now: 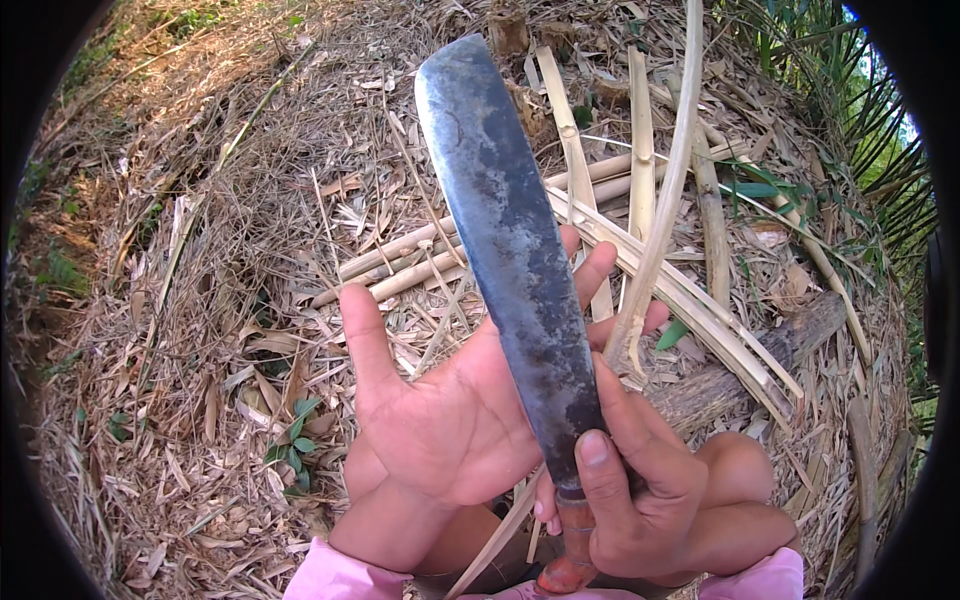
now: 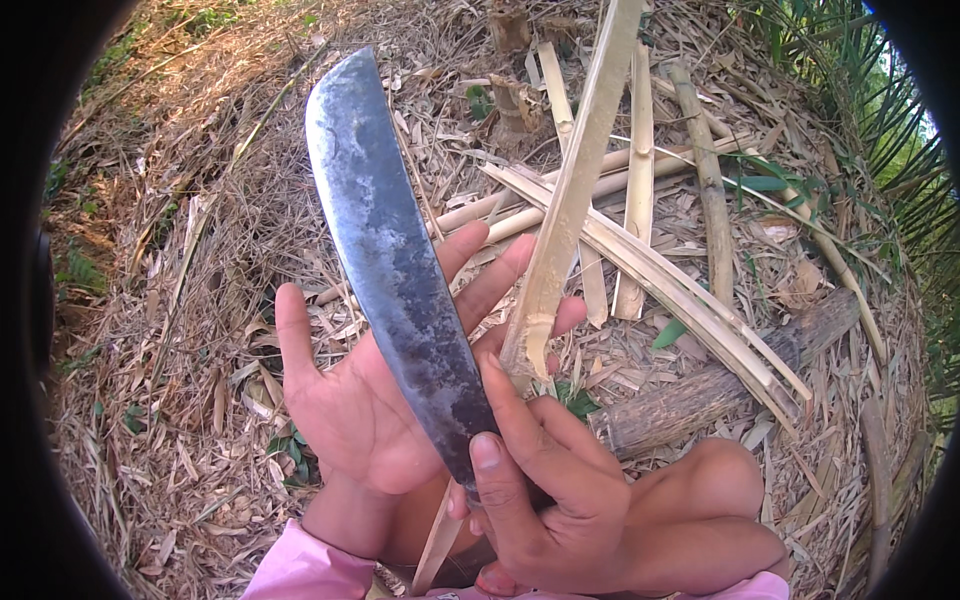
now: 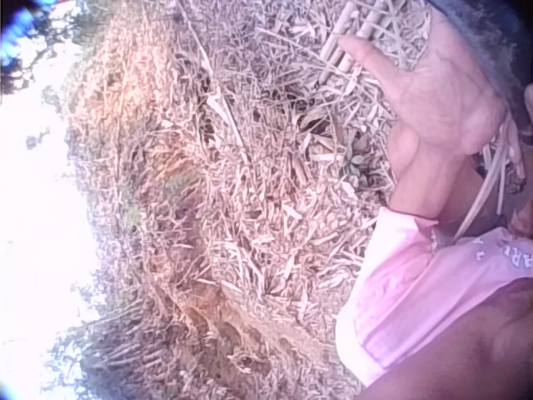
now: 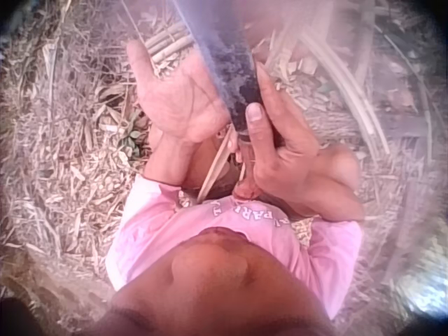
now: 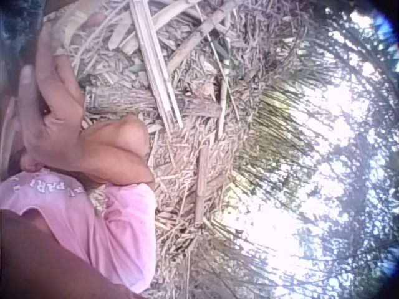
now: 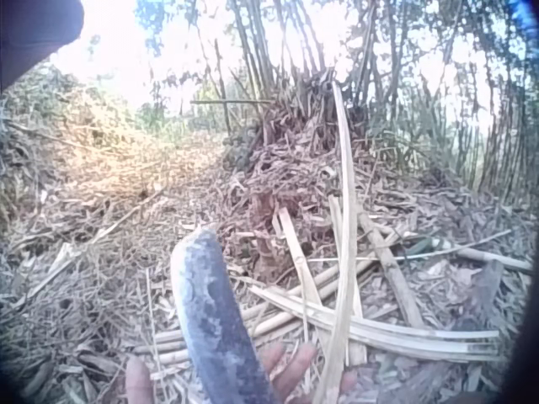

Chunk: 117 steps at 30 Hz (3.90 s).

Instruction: The person scrapes and trims the edges of a thin bamboo strip using a machete, turning the strip over and handling it by hand while sitting on a ground covered in dry leaves.

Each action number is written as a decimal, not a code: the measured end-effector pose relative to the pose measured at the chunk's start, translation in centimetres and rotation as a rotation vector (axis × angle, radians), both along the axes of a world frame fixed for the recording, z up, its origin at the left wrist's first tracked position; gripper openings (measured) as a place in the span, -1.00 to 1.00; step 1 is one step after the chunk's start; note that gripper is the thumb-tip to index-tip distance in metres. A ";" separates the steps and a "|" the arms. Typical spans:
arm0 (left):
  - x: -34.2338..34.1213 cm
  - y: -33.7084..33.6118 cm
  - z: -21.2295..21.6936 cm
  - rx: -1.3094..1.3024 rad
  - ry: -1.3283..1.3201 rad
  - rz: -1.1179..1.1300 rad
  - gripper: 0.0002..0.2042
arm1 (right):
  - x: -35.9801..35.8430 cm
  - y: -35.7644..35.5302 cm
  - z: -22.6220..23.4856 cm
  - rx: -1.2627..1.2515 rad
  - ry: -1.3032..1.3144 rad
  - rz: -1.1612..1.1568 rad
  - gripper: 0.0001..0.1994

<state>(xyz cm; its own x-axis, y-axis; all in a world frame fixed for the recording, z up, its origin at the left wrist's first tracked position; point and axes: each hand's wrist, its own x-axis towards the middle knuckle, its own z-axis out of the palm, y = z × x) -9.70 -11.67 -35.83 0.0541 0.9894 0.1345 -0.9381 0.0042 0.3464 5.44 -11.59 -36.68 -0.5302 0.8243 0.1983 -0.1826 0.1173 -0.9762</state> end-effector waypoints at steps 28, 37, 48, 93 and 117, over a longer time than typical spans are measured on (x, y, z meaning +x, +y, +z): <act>-0.2 0.1 0.0 -0.029 0.064 0.036 0.10 | 0.1 0.2 -0.2 0.031 -0.022 0.008 -0.52; 0.0 -0.5 0.4 -0.095 -0.029 0.064 0.10 | 0.1 0.3 0.0 0.101 -0.062 0.035 -0.53; -0.3 0.1 0.2 -0.060 -0.009 -0.025 0.11 | 1.2 0.6 1.2 -0.187 0.008 0.019 -0.43; -1.3 11.2 -1.0 -0.321 0.659 -0.066 -0.75 | 5.4 17.4 -3.1 0.268 -0.061 -0.488 -0.60; -0.4 1.9 -1.0 -0.534 0.748 0.144 -0.72 | 1.4 11.9 -3.3 1.223 -0.518 -0.093 -0.48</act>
<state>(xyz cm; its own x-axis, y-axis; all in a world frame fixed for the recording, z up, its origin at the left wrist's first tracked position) -10.08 -9.77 -36.82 -0.1851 0.9141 -0.3608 -0.4752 0.2381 0.8470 6.89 0.27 -40.02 -0.7203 0.2982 0.6263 0.2321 0.9544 -0.1876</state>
